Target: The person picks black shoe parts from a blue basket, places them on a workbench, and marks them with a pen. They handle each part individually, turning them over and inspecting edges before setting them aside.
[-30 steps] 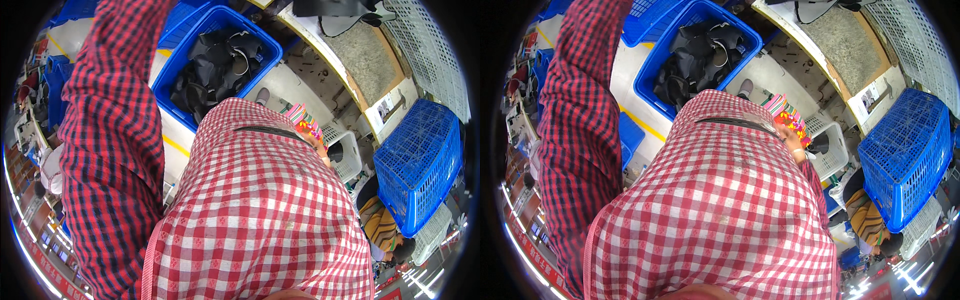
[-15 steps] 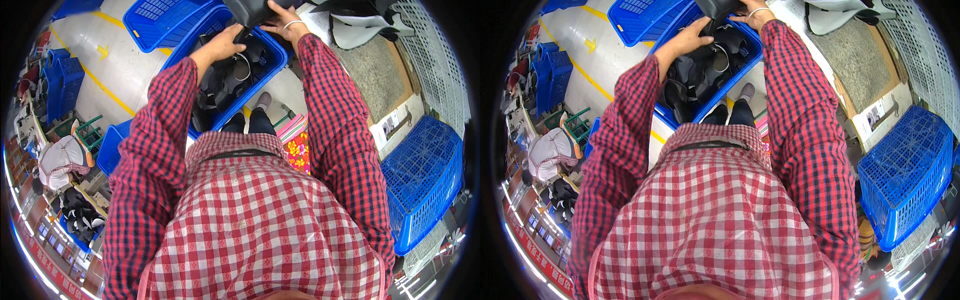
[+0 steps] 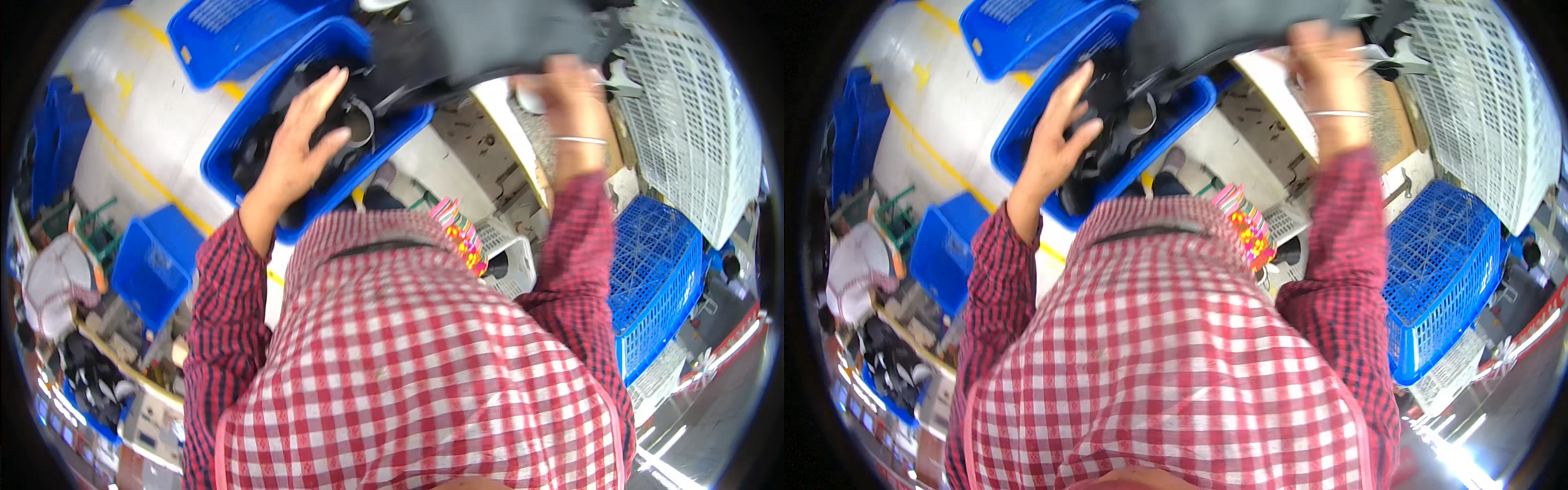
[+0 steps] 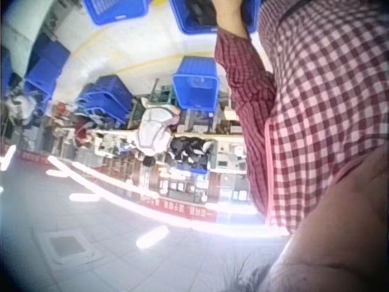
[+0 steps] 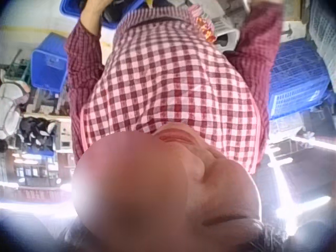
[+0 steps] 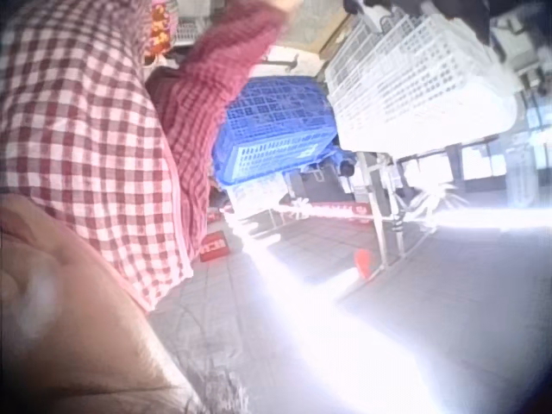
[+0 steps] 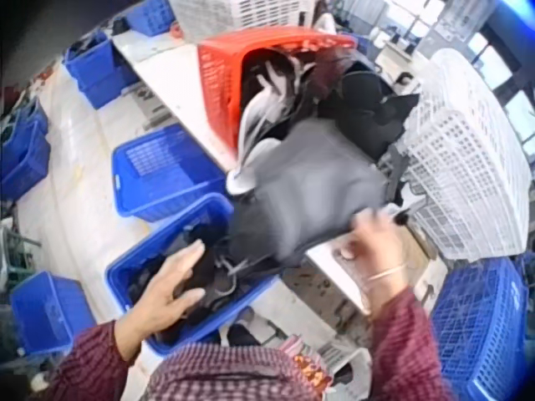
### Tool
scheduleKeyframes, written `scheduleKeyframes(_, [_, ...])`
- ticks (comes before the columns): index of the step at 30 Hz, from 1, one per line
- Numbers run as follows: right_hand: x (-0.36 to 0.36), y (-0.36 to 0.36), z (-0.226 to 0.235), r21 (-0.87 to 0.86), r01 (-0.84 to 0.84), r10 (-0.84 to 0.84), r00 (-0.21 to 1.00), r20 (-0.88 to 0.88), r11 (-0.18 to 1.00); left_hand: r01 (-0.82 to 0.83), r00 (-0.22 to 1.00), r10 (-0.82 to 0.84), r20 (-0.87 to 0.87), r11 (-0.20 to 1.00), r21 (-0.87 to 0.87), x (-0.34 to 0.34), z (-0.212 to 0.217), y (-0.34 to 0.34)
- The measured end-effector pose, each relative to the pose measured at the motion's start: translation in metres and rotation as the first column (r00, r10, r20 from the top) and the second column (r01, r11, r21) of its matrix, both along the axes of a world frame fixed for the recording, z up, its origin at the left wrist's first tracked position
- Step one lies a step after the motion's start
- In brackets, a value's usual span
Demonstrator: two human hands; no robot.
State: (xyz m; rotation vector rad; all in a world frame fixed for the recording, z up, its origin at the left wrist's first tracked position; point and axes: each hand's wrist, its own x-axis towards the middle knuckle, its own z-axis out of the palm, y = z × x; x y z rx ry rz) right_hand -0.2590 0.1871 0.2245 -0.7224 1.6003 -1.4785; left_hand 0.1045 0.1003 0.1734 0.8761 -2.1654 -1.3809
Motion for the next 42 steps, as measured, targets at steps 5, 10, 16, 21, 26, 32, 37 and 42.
scheduleKeyframes(5, [-0.125,0.019,0.070,-0.445,0.128,-0.176,0.982,-0.067,0.886,-0.407,0.880,0.358,0.311,0.907,0.106,0.080,-0.018,0.009])
scheduleKeyframes(10, [-0.279,0.026,-0.012,-0.163,0.313,-0.210,0.865,0.455,0.936,-0.526,0.806,0.421,0.416,0.832,0.176,0.164,-0.065,0.063])
scheduleKeyframes(16, [-0.338,0.008,-0.129,0.256,0.475,-0.535,0.673,0.511,0.842,-0.216,0.665,-0.117,0.737,0.915,0.341,0.185,-0.075,0.114])
scheduleKeyframes(21, [-0.260,0.021,-0.091,0.317,0.315,-0.210,0.922,-0.324,0.894,-0.063,0.667,-0.220,0.712,0.935,0.348,0.172,-0.079,0.117])
scheduleKeyframes(26, [-0.211,0.052,-0.095,0.237,0.438,-0.360,0.880,-0.310,0.867,-0.093,0.771,-0.066,0.633,0.972,0.214,0.179,-0.106,0.103])
scheduleKeyframes(32, [-0.178,0.102,-0.100,0.043,0.361,-0.361,0.906,0.222,0.932,0.045,0.743,-0.182,0.644,0.974,0.223,0.176,-0.123,0.069])
scheduleKeyframes(37, [-0.121,0.209,-0.135,0.189,0.284,-0.328,0.905,0.272,0.940,0.155,0.795,-0.296,0.530,0.943,0.294,0.121,-0.136,0.027])
scheduleKeyframes(42, [0.022,0.397,-0.262,0.711,0.245,-0.256,0.962,-0.094,0.659,0.307,0.796,-0.416,0.440,0.904,0.299,0.055,-0.144,0.004])
